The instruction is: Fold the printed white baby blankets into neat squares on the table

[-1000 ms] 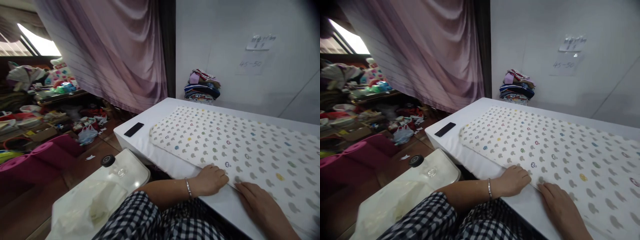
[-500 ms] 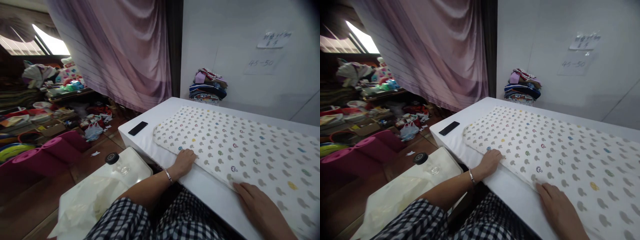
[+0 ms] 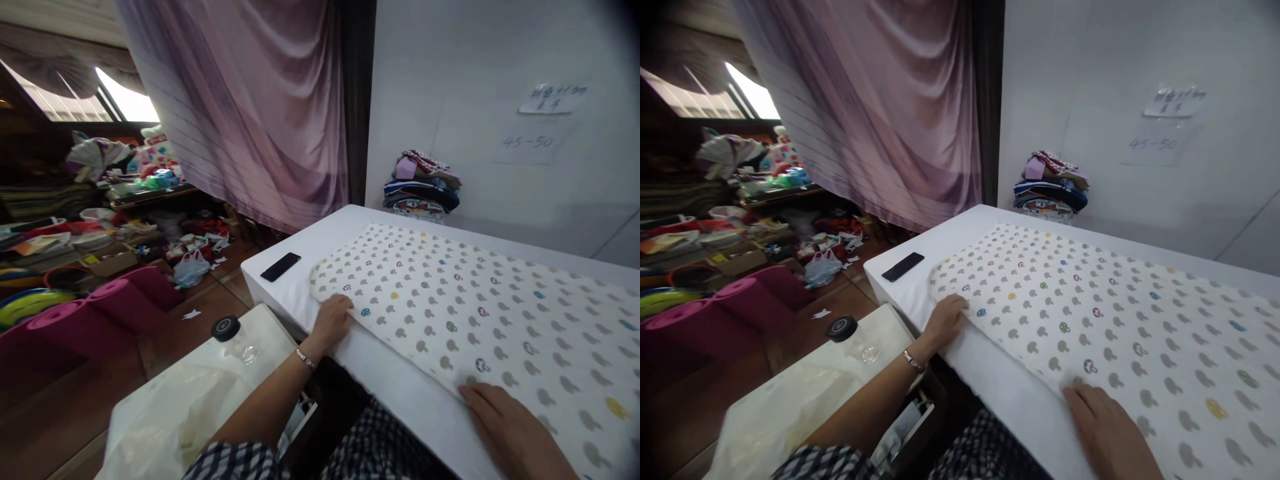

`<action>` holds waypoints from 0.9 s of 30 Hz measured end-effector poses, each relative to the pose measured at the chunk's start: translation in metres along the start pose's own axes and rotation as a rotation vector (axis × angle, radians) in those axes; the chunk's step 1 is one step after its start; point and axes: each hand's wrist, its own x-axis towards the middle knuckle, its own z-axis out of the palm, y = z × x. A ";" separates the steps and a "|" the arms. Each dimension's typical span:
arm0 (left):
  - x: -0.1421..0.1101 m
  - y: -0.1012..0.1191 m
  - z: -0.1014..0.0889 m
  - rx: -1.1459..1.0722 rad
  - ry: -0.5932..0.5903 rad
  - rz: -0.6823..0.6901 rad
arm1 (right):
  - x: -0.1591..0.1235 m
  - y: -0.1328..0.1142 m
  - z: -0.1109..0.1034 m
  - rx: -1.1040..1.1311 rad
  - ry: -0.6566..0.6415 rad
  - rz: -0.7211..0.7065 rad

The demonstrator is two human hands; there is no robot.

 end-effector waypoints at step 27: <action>0.063 -0.111 -0.037 0.084 -0.074 -0.879 | 0.059 -0.033 0.016 0.178 -0.028 0.054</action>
